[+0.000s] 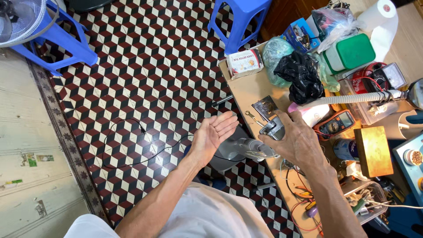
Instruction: The person disassembles a small electric motor, separates the rotor and stator, inspects the internal windings and shaft, then reassembles the motor by aligning and joining the components. The person handles the motor housing, rotor, and stator throughout the process.
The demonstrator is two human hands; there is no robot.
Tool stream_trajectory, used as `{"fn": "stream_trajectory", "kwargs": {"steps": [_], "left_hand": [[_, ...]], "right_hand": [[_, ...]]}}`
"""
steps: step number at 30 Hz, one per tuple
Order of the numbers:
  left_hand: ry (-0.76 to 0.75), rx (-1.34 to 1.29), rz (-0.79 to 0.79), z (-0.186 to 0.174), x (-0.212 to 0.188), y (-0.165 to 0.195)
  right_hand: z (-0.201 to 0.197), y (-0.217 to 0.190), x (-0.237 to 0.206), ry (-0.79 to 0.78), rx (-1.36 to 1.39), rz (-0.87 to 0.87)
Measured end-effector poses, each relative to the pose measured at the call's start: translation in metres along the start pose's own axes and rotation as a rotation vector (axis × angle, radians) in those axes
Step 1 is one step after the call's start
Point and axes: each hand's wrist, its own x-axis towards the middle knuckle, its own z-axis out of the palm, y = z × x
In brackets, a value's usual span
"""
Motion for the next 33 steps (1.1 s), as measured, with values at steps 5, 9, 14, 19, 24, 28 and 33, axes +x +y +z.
{"fn": "stream_trajectory", "kwargs": {"steps": [5, 9, 14, 19, 24, 28, 33], "left_hand": [[-0.022, -0.028, -0.018, -0.001, 0.003, 0.007], [0.089, 0.311, 0.085, 0.004, 0.011, 0.005], [0.233, 0.531, -0.014, 0.041, 0.039, -0.017], [0.248, 0.528, -0.153, 0.06, 0.056, -0.032], [0.265, 0.41, -0.259, 0.056, 0.059, -0.052], [0.236, 0.351, -0.286, 0.044, 0.065, -0.066], [0.163, 0.31, -0.261, 0.034, 0.071, -0.078]], "right_hand": [[-0.004, -0.005, 0.0, -0.036, 0.0, 0.005], [-0.005, -0.009, -0.001, -0.023, 0.013, -0.015], [-0.004, -0.01, 0.004, -0.084, 0.011, 0.014], [-0.001, -0.008, 0.008, -0.081, -0.022, -0.018], [0.006, -0.003, 0.011, -0.062, -0.044, -0.034], [0.009, -0.001, 0.012, -0.112, -0.056, 0.011], [0.012, 0.001, 0.011, -0.081, -0.068, -0.03]]}}
